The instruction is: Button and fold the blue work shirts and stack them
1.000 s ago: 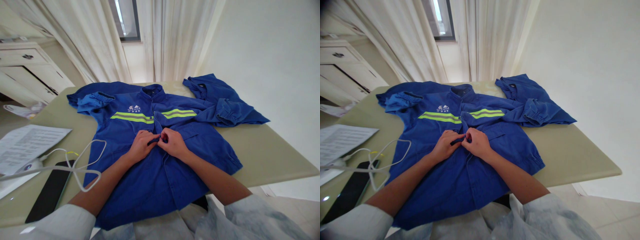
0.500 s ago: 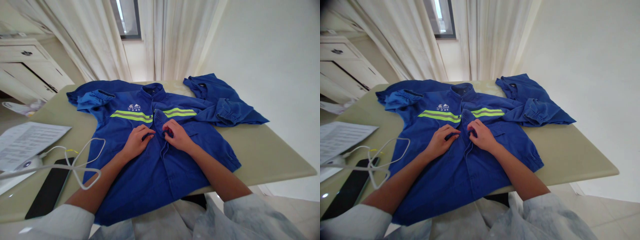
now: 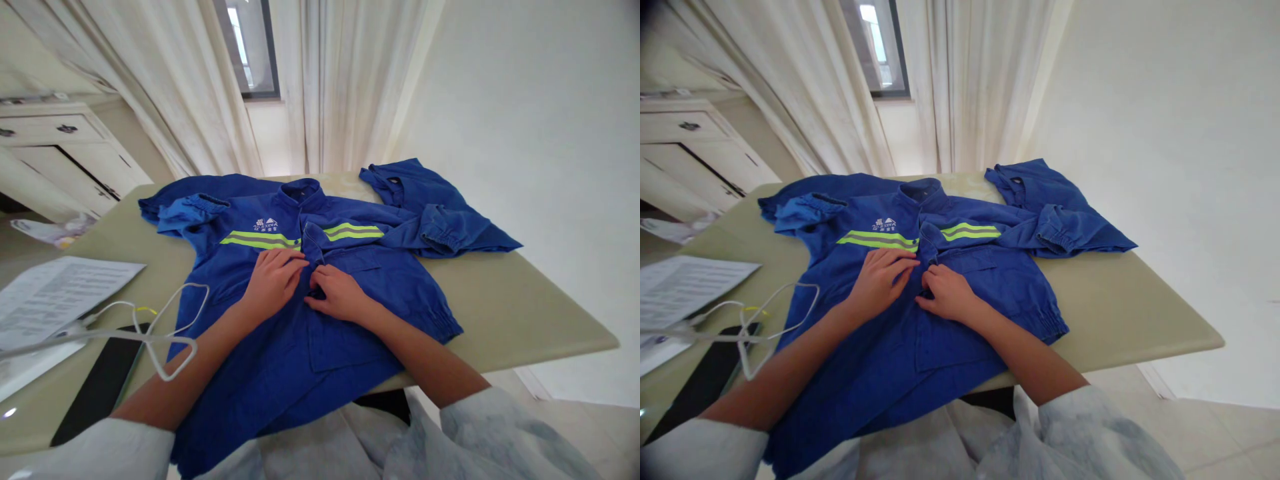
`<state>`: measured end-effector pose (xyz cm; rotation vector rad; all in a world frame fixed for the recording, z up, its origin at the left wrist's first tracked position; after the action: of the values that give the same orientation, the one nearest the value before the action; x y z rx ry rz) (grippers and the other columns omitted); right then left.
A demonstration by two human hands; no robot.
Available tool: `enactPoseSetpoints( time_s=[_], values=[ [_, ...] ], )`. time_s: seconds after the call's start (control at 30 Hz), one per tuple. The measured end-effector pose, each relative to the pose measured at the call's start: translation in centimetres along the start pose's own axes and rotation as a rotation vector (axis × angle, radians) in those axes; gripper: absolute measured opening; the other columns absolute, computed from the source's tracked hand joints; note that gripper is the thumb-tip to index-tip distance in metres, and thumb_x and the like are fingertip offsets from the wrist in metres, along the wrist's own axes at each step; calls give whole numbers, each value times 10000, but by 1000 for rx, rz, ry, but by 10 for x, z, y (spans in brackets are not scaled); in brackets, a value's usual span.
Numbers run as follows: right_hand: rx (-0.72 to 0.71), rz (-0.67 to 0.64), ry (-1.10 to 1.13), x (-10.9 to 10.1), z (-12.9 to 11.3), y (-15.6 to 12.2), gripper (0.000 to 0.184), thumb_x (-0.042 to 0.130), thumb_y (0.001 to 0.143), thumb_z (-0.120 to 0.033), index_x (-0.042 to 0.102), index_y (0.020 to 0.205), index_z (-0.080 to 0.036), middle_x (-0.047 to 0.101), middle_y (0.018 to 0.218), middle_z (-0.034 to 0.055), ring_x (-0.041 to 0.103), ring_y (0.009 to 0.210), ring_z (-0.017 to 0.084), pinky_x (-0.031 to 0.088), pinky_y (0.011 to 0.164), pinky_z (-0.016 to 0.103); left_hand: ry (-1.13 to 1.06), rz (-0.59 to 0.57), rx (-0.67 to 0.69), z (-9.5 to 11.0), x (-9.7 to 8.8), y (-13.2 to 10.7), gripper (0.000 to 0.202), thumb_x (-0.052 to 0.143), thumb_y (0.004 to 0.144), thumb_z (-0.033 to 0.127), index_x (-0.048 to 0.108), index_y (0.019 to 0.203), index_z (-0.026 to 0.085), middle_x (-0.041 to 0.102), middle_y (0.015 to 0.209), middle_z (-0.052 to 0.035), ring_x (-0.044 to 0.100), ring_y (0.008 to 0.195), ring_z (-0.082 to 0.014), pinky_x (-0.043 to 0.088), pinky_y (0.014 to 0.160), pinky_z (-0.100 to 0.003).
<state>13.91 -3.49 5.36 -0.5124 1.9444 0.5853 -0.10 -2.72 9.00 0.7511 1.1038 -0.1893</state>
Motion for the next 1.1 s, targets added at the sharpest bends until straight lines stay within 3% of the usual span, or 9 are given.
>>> enactPoseSetpoints(
  time_s=[0.13, 0.3, 0.4, 0.5, 0.6, 0.7, 0.8, 0.93, 1.1],
  values=[
    [-56, -39, 51, -1, 5, 0, 82, 724, 900, -170, 649, 883, -198, 657, 939, 43, 607, 907, 199, 463, 789, 292, -153, -93, -42, 12, 20, -30, 310, 505, 992, 146, 710, 1201, 249, 757, 1130, -65, 665, 1076, -247, 446, 983, -436],
    [-114, 73, 104, -14, 4, -4, 99, 692, 879, -158, 616, 893, -220, 650, 954, 34, 605, 918, 194, 472, 817, 286, -252, -262, 0, 11, 34, -38, 371, 526, 987, 193, 657, 1325, 273, 699, 1338, -71, 614, 1233, -262, 401, 1064, -456],
    [-134, 136, 157, -19, -1, -8, 72, 644, 920, -173, 604, 943, -228, 656, 1020, 44, 617, 948, 188, 484, 837, 283, -338, -257, -10, 6, 29, -36, 308, 535, 1019, 280, 650, 1304, 263, 671, 1394, -78, 567, 1308, -269, 374, 1112, -460],
    [-123, 166, 226, -22, -4, -11, 33, 625, 972, -217, 596, 961, -230, 649, 1055, 51, 618, 898, 172, 490, 788, 273, -401, -244, -53, 0, 28, -36, 213, 607, 1002, 379, 662, 1155, 242, 739, 1179, -56, 629, 1157, -249, 387, 1075, -448],
    [-123, 152, 288, -25, -6, -13, 140, 707, 967, -324, 602, 959, -232, 647, 1044, 49, 620, 871, 170, 494, 770, 275, -401, -224, -94, -4, 29, -38, 168, 640, 979, 397, 672, 1030, 239, 746, 1001, -25, 651, 978, -222, 412, 1000, -427],
    [-136, 67, 302, -23, -6, -12, 273, 820, 883, -395, 623, 977, -230, 656, 1007, 32, 625, 869, 178, 489, 771, 281, -388, -174, -110, -6, 24, -37, 156, 627, 988, 374, 701, 1043, 248, 753, 962, -17, 654, 940, -217, 420, 967, -415],
    [-99, 11, 309, -20, -1, -10, 210, 774, 872, -234, 654, 1045, -228, 665, 984, 12, 625, 838, 163, 469, 738, 263, -392, -129, -119, -7, 19, -35, 147, 637, 988, 371, 717, 1009, 250, 759, 936, -7, 662, 917, -213, 422, 950, -409],
    [-123, -4, 241, -16, -5, -11, 314, 645, 861, -94, 677, 1146, -224, 692, 1025, 26, 643, 888, 174, 471, 781, 269, -387, -149, -114, -4, 20, -34, 140, 642, 981, 365, 713, 966, 246, 751, 902, -4, 658, 902, -210, 413, 941, -415],
    [-119, 32, 77, -14, -9, -12, 60, 648, 955, -248, 691, 975, -212, 685, 954, 43, 633, 879, 193, 459, 772, 290, -286, -147, -46, 3, 15, -34, 124, 615, 990, 323, 700, 959, 240, 743, 876, 0, 639, 864, -202, 377, 951, -437]
  ],
)
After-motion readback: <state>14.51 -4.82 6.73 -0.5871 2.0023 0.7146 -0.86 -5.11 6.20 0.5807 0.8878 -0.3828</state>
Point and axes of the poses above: each hand's wrist, its own y-axis towards the middle knuckle, its own x-axis out of the palm, z = x × y, the point moved 7 cm from there along y, towards the middle knuckle
